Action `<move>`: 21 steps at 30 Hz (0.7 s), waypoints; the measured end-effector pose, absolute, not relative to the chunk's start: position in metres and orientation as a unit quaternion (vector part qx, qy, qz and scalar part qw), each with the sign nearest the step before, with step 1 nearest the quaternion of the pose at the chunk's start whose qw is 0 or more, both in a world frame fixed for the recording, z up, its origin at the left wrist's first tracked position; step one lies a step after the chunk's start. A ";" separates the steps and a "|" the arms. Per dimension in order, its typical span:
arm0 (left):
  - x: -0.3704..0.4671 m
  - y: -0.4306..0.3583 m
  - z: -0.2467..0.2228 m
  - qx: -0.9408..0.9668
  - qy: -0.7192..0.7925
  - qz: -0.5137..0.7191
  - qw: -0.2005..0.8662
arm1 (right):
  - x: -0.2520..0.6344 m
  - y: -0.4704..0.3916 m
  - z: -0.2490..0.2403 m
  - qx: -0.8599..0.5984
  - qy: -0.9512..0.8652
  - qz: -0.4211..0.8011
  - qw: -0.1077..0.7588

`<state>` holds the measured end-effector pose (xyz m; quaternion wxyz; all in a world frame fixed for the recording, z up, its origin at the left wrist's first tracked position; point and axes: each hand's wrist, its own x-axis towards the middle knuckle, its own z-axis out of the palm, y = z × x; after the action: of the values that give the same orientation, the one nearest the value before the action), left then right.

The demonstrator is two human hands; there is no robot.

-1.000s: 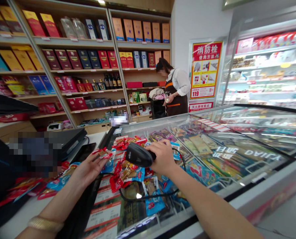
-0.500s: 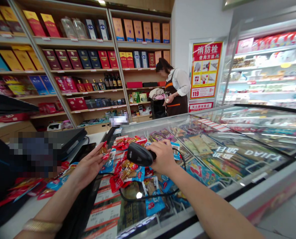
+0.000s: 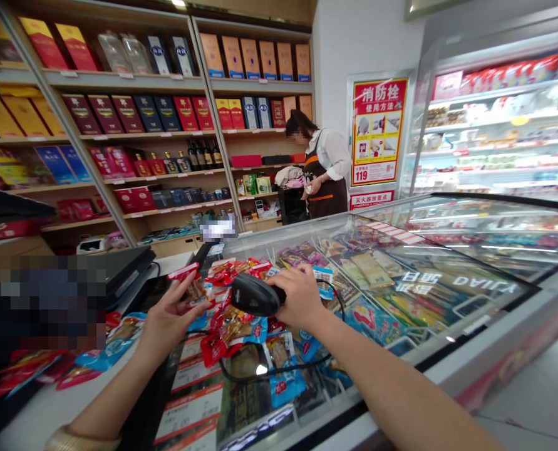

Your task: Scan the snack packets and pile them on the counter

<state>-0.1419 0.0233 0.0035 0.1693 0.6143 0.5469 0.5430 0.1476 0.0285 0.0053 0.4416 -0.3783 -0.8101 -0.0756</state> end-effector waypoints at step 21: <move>-0.134 0.016 0.008 0.621 0.514 0.554 0.208 | 0.145 0.024 0.008 -0.365 -0.806 -0.061 0.462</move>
<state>-0.1336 0.0163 0.0076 0.2080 0.6209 0.5141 0.5540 0.1446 0.0244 0.0078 0.4618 -0.3652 -0.8060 -0.0610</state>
